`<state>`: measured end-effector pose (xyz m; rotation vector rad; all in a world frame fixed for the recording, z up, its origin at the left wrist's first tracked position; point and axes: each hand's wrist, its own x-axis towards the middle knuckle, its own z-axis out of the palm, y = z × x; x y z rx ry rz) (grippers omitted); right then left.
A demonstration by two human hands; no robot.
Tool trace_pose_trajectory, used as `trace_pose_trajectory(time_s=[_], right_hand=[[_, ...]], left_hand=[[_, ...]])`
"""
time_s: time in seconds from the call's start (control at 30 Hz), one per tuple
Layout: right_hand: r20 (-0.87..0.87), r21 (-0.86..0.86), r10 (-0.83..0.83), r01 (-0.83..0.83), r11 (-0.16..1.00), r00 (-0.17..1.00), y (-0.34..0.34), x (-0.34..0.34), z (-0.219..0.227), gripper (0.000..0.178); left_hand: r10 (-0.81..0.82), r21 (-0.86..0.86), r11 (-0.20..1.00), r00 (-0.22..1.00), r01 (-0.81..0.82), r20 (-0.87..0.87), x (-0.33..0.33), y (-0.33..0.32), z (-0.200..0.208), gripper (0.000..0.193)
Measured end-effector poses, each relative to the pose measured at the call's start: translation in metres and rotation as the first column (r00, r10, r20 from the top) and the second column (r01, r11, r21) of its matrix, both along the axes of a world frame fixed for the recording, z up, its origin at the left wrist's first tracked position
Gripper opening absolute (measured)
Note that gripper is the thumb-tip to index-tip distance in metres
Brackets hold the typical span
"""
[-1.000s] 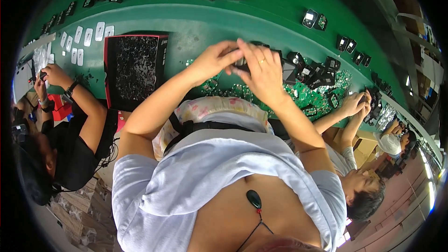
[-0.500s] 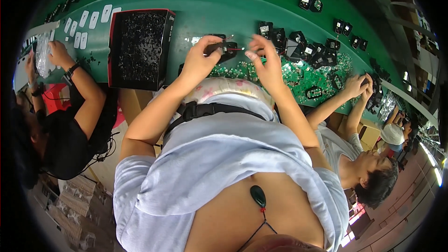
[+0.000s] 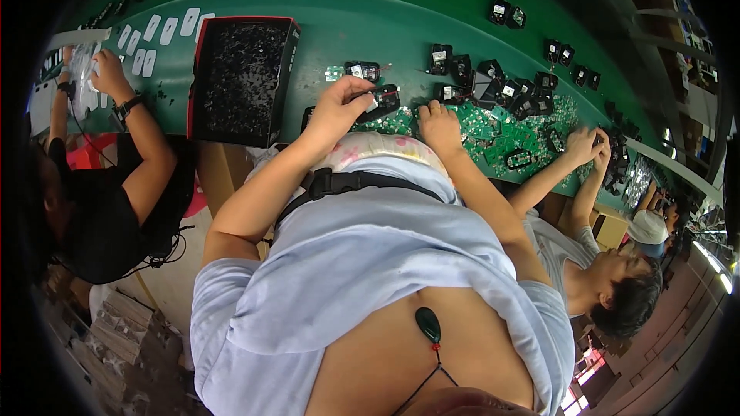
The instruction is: The person assembles electronic circuit boards into plastic housings by hand, securing them with screws.
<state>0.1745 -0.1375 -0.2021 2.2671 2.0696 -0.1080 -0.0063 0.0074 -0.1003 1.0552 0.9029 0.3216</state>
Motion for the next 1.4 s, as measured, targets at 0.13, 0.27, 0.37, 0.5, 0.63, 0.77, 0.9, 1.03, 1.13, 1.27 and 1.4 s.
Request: trace_pose_trajectory(time_s=[0.13, 0.27, 0.37, 0.5, 0.63, 0.77, 0.9, 1.03, 1.13, 1.27, 1.4], right_hand=[[-0.133, -0.089, -0.114, 0.103, 0.991, 0.985, -0.001, 0.000, 0.005, 0.023], [-0.152, -0.024, -0.157, 0.155, 0.988, 0.976, 0.000, 0.000, 0.001, 0.027], [-0.075, 0.047, -0.049, 0.052, 0.998, 0.996, 0.002, 0.003, 0.001, 0.031], [-0.194, -0.114, -0.219, 0.200, 0.973, 0.956, 0.010, 0.008, 0.021, 0.030], [-0.740, -0.279, -0.508, 0.486, 0.828, 0.441, 0.016, 0.024, 0.028, 0.022], [-0.910, -0.400, -0.229, 0.589, 0.702, -0.345, 0.036, 0.013, 0.093, 0.018], [-0.979, -0.196, -0.115, 0.618, 0.761, -0.169, 0.045, 0.003, 0.126, 0.021], [-0.999, -0.023, -0.039, 0.541, 0.841, 0.018, 0.049, -0.006, 0.142, 0.018], [-0.997, -0.082, -0.077, 0.537, 0.840, -0.033, 0.056, -0.009, 0.153, 0.013], [-0.854, 0.119, -0.054, 0.296, 0.948, 0.518, 0.050, -0.006, 0.167, 0.013], [-0.763, 0.246, -0.065, 0.381, 0.891, 0.643, 0.047, -0.003, 0.159, 0.012]], left_hand=[[-0.013, 0.004, 1.000, 1.000, 0.013, 0.022, -0.001, -0.003, -0.004, 0.017], [0.002, -0.028, 1.000, 0.999, -0.001, 0.035, 0.000, -0.002, 0.002, 0.017], [0.036, -0.048, 0.998, 0.999, -0.036, -0.010, 0.002, 0.002, 0.011, 0.018], [0.070, -0.146, 0.988, 0.995, -0.060, 0.066, 0.002, 0.007, 0.019, 0.019], [0.124, -0.187, 0.977, 0.986, -0.102, 0.110, 0.005, 0.011, 0.026, 0.020], [0.195, -0.249, 0.957, 0.968, -0.152, 0.157, 0.005, 0.014, 0.037, 0.019], [0.028, -0.170, 0.985, 0.964, 0.018, 0.263, 0.006, 0.012, 0.044, 0.017], [-0.274, 0.065, 0.962, 0.944, 0.267, 0.183, 0.011, 0.006, 0.052, 0.015], [-0.189, 0.081, 0.980, 0.976, 0.181, 0.109, 0.009, 0.006, 0.051, 0.016], [-0.161, 0.232, 0.964, 0.980, 0.132, 0.113, 0.006, 0.011, 0.052, 0.015], [0.037, 0.132, 0.990, 0.991, -0.054, 0.131, 0.011, 0.009, 0.061, 0.014]])
